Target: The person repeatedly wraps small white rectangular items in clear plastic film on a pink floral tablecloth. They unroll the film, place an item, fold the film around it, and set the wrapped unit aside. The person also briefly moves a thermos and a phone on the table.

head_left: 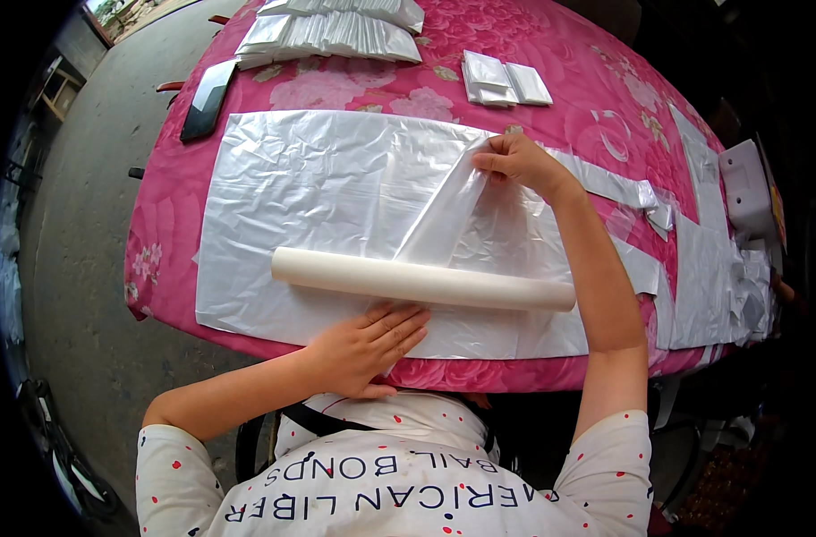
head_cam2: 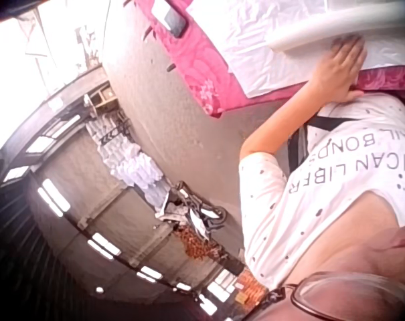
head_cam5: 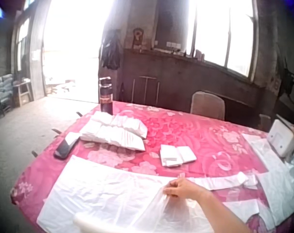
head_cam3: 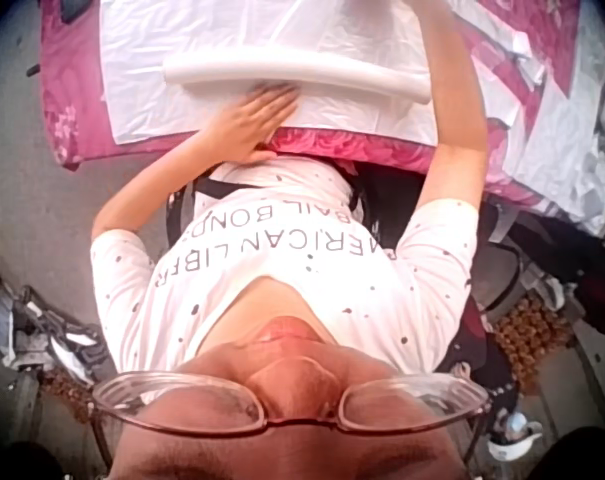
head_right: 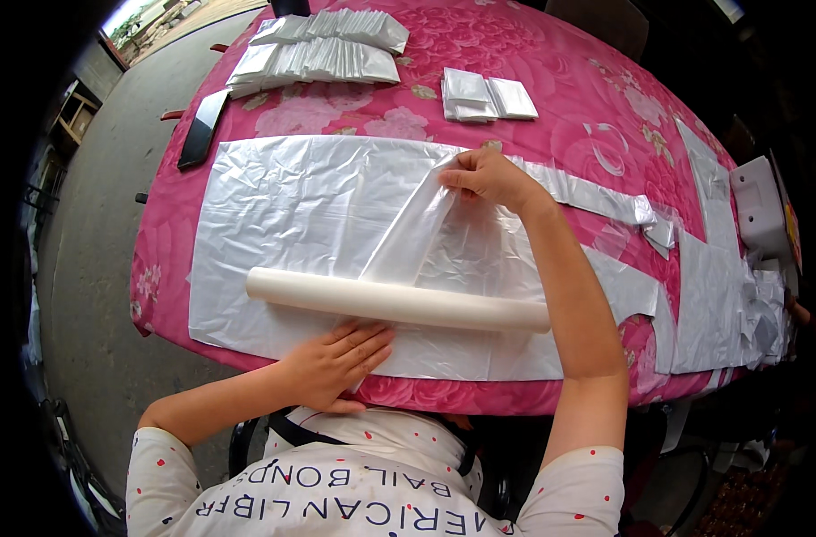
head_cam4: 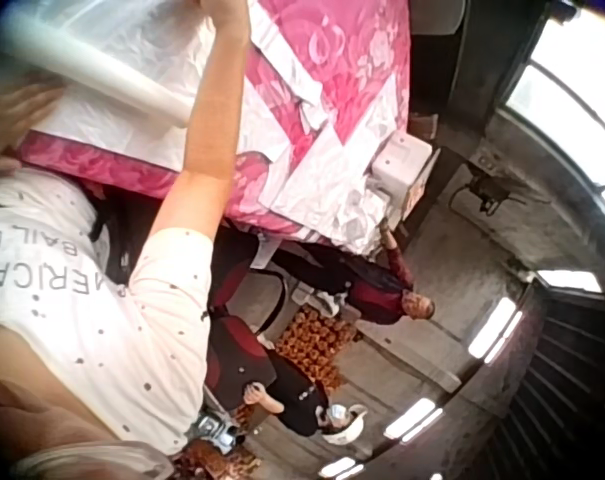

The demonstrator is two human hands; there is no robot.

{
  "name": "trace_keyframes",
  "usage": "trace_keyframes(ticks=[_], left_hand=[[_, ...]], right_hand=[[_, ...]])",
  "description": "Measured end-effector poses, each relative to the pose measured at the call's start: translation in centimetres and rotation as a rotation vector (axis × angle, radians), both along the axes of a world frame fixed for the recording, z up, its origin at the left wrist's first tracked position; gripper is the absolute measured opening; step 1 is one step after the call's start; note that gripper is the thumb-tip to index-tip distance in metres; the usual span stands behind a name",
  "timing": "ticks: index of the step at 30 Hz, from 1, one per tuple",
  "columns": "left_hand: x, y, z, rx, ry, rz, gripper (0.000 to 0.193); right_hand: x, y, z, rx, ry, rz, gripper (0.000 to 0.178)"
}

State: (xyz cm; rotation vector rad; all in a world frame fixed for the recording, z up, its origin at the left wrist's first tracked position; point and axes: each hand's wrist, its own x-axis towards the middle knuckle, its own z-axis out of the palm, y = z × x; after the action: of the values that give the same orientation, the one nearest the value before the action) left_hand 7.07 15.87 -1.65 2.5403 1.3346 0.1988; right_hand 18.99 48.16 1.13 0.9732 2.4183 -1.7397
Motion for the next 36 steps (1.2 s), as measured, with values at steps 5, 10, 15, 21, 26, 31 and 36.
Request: trace_keyframes(ticks=[5, 10, 15, 21, 26, 31, 36], left_hand=[[1.4, -0.9, -0.4, 0.021, -0.007, 0.061, 0.082], [2.7, -1.5, -0.6, 0.064, 0.022, 0.12, 0.081], [3.8, -1.9, -1.1, 0.06, 0.001, 0.191, 0.081], [4.0, -2.1, -0.8, 0.097, 0.067, 0.192, 0.081], [3.1, -1.7, -0.4, 0.009, -0.078, 0.059, 0.082], [-0.2, -0.5, 0.7, -0.088, -0.131, -0.089, 0.08], [1.6, -1.1, -0.4, 0.036, 0.074, -0.047, 0.068]], right_hand=[[0.8, -1.8, 1.2, 0.034, 0.112, -0.389, 0.038], [3.4, -9.3, 1.2, 0.328, 0.194, -0.27, 0.044], [5.5, -19.2, 1.0, 0.808, 0.235, 0.202, 0.044], [7.2, -15.4, -0.1, 0.981, 0.09, -0.024, 0.047], [12.6, -8.0, -1.5, 1.139, -0.111, -0.364, 0.047], [12.6, -9.8, -0.1, 1.116, -0.022, -0.311, 0.047], [8.4, -16.9, 1.1, 0.786, 0.175, 0.07, 0.049]])
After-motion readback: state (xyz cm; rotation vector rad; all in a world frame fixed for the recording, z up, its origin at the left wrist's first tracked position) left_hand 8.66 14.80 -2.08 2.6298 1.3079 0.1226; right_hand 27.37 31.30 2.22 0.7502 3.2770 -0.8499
